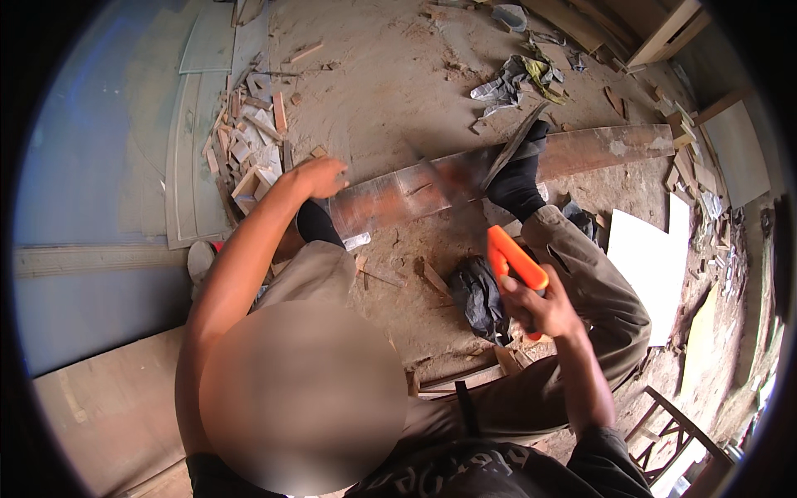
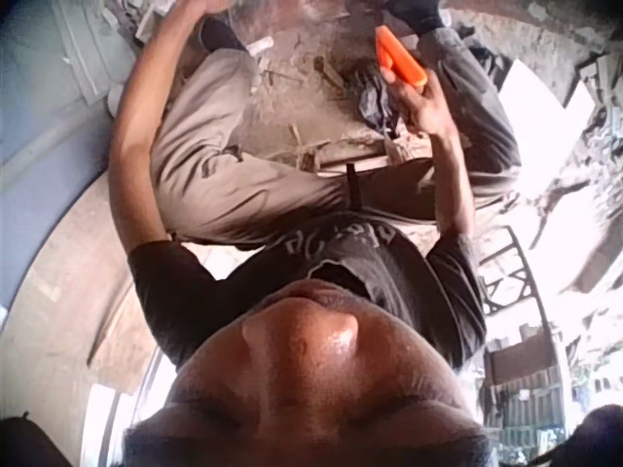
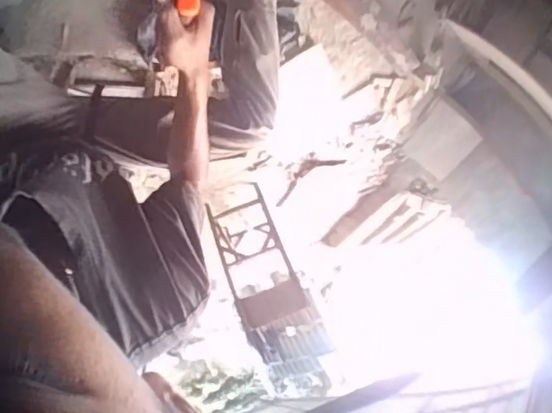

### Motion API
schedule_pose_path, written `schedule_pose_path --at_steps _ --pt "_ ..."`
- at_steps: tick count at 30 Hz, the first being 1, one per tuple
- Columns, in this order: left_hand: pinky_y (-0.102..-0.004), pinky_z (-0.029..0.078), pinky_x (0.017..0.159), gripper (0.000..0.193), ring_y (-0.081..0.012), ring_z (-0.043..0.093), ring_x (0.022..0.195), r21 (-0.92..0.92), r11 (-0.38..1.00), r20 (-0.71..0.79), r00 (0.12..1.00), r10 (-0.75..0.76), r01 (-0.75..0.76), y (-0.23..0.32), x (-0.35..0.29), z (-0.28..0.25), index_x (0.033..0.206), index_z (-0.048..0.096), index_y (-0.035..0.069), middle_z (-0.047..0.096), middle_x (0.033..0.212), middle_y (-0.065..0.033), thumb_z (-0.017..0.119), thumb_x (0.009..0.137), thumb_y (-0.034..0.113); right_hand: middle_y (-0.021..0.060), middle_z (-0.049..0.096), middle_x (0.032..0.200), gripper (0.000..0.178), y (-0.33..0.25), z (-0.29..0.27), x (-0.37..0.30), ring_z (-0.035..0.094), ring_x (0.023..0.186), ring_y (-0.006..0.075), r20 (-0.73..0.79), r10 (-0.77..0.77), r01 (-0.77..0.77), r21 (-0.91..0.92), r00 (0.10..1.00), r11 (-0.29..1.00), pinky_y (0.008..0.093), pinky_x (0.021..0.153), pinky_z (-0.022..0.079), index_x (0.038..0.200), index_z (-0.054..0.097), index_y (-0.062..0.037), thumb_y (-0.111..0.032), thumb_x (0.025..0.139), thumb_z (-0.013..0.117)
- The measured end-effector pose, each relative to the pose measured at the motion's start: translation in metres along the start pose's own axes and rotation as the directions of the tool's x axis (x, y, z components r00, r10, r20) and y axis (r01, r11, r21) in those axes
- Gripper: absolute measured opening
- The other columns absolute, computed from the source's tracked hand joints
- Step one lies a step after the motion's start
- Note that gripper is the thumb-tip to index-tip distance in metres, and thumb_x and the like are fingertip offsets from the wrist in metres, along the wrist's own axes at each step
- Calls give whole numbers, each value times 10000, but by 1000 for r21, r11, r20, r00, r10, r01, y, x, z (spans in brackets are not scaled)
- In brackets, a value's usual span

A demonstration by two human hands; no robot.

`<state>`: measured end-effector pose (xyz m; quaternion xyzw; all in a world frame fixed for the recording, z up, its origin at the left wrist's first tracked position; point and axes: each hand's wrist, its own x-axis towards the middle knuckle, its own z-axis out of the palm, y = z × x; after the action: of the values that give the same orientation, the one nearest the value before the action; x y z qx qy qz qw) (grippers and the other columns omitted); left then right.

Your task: The person sits on the floor and uses a hand saw to cut a long wooden plank resting on a support. They hold the plank with one hand and saw with the other, completing a cut and separating a piece of wood.

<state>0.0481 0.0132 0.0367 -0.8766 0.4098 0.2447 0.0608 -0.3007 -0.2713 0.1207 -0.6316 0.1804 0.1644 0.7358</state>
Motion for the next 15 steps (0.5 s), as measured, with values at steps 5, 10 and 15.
schedule_pose_path --at_steps 5,10,15 --pt "-514 300 1093 502 -309 409 1324 226 974 179 982 -57 16 49 24 10 1315 502 27 491 1356 -164 568 908 312 -26 430 546 352 43 -55 1 395 522 74 14 -307 302 -239 952 923 287 488 332 642 517 -20 -206 870 712" --pt "-538 219 1140 532 -328 296 1405 -14 991 -180 974 -135 134 60 97 77 1430 379 57 332 1506 -180 432 985 343 28 415 541 299 59 -52 5 383 526 82 30 -372 366 -264 928 892 311 482 332 680 544 -3 -177 841 726" --pt "-529 181 1151 581 -333 218 1440 -112 957 -593 755 -279 266 123 88 188 1478 282 28 226 1561 -166 323 1015 377 13 390 535 339 66 -55 14 359 511 93 39 -358 356 -237 933 904 312 473 310 652 507 -18 -195 844 724"
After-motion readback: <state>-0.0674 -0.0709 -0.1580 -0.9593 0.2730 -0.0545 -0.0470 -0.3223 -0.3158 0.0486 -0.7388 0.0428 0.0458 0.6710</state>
